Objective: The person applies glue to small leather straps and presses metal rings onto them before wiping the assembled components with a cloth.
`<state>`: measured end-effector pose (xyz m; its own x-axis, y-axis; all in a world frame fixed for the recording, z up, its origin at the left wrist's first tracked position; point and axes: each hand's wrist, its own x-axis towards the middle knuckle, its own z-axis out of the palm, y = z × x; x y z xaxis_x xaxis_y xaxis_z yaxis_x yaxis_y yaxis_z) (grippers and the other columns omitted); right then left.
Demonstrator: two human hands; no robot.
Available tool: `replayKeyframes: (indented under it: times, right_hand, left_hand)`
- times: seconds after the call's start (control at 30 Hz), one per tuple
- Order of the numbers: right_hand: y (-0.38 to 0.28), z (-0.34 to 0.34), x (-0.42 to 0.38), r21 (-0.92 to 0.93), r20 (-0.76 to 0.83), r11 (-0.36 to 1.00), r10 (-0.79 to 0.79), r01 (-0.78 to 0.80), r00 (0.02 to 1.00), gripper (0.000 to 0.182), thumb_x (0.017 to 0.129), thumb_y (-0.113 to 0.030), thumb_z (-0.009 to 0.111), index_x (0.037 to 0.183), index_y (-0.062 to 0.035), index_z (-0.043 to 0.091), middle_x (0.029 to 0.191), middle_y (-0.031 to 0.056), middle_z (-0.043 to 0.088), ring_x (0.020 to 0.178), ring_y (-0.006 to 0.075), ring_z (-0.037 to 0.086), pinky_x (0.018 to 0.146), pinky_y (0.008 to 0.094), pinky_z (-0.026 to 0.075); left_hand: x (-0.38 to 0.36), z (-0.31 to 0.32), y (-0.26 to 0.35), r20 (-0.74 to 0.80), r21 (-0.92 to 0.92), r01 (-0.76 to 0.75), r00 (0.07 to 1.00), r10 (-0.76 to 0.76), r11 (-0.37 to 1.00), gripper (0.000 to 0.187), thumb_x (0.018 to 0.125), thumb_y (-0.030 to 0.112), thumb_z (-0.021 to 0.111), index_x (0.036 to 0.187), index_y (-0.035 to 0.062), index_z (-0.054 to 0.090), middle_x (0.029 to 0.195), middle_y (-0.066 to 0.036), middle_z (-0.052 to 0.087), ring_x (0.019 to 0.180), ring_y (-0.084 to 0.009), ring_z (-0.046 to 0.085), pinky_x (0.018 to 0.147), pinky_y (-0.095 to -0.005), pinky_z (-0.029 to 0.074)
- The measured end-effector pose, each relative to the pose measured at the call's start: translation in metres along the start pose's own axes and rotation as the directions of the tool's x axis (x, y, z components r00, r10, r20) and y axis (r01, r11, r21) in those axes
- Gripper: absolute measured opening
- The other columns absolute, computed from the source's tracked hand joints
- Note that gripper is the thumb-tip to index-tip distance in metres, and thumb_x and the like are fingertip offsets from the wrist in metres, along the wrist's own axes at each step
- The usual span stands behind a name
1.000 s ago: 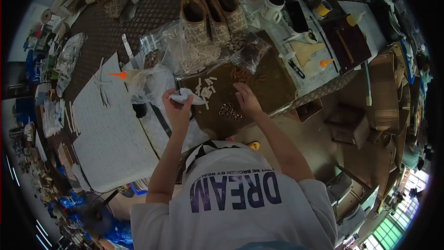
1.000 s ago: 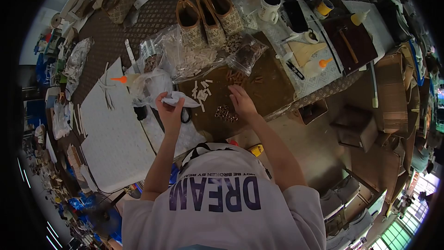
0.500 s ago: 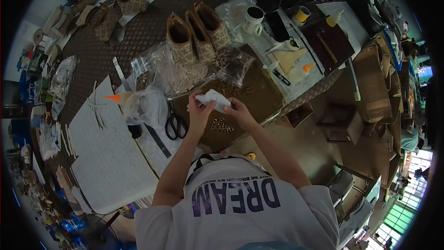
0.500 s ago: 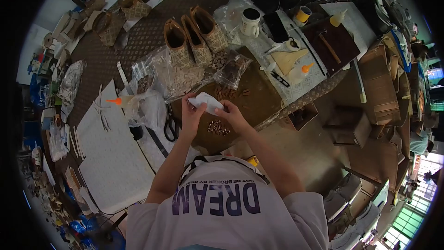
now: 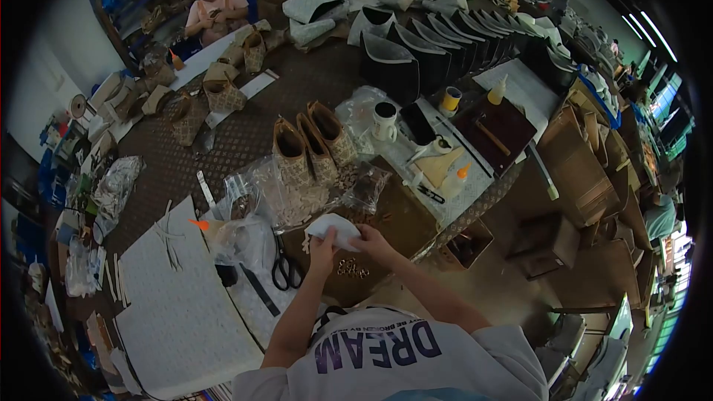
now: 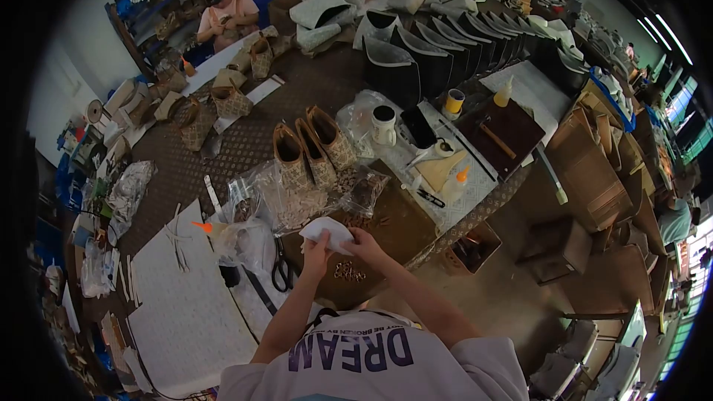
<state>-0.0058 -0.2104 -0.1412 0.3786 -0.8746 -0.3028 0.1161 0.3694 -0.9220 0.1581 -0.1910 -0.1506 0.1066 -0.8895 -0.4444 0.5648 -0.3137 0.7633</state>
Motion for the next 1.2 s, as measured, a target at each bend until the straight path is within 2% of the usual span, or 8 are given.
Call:
replayKeyframes:
  times: [0.17,0.27,0.37,0.47,0.6,0.9,1.03,1.2]
  right_hand:
    - [-0.006,0.000,0.010,-0.384,0.096,0.923,0.039,0.001,0.995,0.032,0.079,-0.024,0.071,0.099,-0.0017,0.059,0.089,0.0031,0.061,0.076,0.0085,0.054,0.065,0.0253,0.045]
    - [-0.014,0.018,0.010,-0.357,0.050,0.928,-0.100,0.111,0.994,0.035,0.080,-0.029,0.071,0.099,-0.0030,0.059,0.087,0.0014,0.060,0.075,0.0084,0.053,0.062,0.0258,0.045]
    - [-0.012,0.028,0.013,-0.077,0.070,0.991,-0.103,0.108,0.992,0.034,0.082,-0.024,0.069,0.106,-0.0046,0.056,0.090,-0.0007,0.059,0.076,0.0078,0.054,0.065,0.0244,0.044]
    - [-0.021,0.018,0.010,0.283,0.239,0.907,0.248,-0.311,0.939,0.041,0.082,-0.023,0.069,0.116,-0.0062,0.050,0.099,-0.0015,0.057,0.080,0.0080,0.054,0.066,0.0243,0.045]
    - [-0.012,0.004,0.004,0.164,0.407,0.930,0.239,-0.328,0.882,0.052,0.081,-0.020,0.070,0.125,-0.0076,0.045,0.105,-0.0007,0.054,0.086,0.0079,0.052,0.070,0.0247,0.045]
    - [-0.005,0.019,-0.003,-0.022,0.094,0.999,0.032,-0.030,0.995,0.017,0.078,-0.014,0.071,0.079,-0.0043,0.057,0.081,-0.0001,0.059,0.080,0.0077,0.054,0.072,0.0257,0.045]
    - [0.053,0.000,0.012,-0.150,-0.083,0.953,-0.276,0.262,0.957,0.035,0.075,-0.001,0.067,0.105,-0.0053,0.049,0.094,0.0049,0.055,0.081,0.0116,0.056,0.065,0.0262,0.047]
    - [0.057,-0.001,0.005,-0.291,-0.265,0.957,-0.068,-0.012,0.962,0.052,0.076,0.005,0.062,0.121,-0.0056,0.041,0.103,0.0094,0.055,0.096,0.0190,0.057,0.080,0.0336,0.050]
  left_hand:
    - [-0.006,0.007,0.011,-0.034,-0.209,-0.033,0.999,0.026,0.977,0.032,0.090,0.022,0.059,0.118,0.0103,0.048,0.106,-0.003,0.058,0.096,-0.0177,0.059,0.080,-0.0322,0.051]
    - [0.014,-0.001,-0.007,0.051,-0.400,-0.059,0.995,0.086,0.915,0.032,0.093,0.026,0.054,0.120,0.0112,0.046,0.108,-0.004,0.057,0.096,-0.0195,0.059,0.082,-0.0348,0.050]
    - [0.023,-0.002,-0.006,0.122,-0.485,-0.019,0.989,0.089,0.875,0.033,0.094,0.030,0.049,0.120,0.0102,0.046,0.109,-0.005,0.057,0.099,-0.0222,0.058,0.085,-0.0377,0.049]
    - [0.018,0.008,0.006,0.007,-0.478,-0.106,0.992,0.124,0.872,0.035,0.094,0.031,0.050,0.121,0.0087,0.045,0.109,-0.006,0.057,0.101,-0.0248,0.057,0.086,-0.0399,0.049]
    - [0.057,-0.031,-0.010,0.106,-0.598,0.011,0.992,0.066,0.801,0.038,0.094,0.032,0.050,0.124,0.0099,0.042,0.112,-0.007,0.056,0.102,-0.0263,0.056,0.086,-0.0425,0.049]
    - [0.049,-0.019,-0.010,-0.099,-0.386,-0.221,0.975,0.198,0.896,0.037,0.092,0.025,0.056,0.122,0.0079,0.044,0.112,-0.009,0.056,0.102,-0.0255,0.056,0.084,-0.0409,0.050]
    - [0.043,-0.030,-0.021,-0.227,-0.305,-0.348,0.931,0.288,0.886,0.034,0.091,0.020,0.058,0.118,0.0047,0.047,0.110,-0.007,0.056,0.098,-0.0205,0.056,0.082,-0.0349,0.049]
    - [0.034,-0.023,-0.023,-0.234,-0.205,-0.374,0.916,0.326,0.904,0.031,0.090,0.020,0.059,0.116,0.0046,0.048,0.110,-0.004,0.055,0.099,-0.0165,0.056,0.083,-0.0317,0.048]
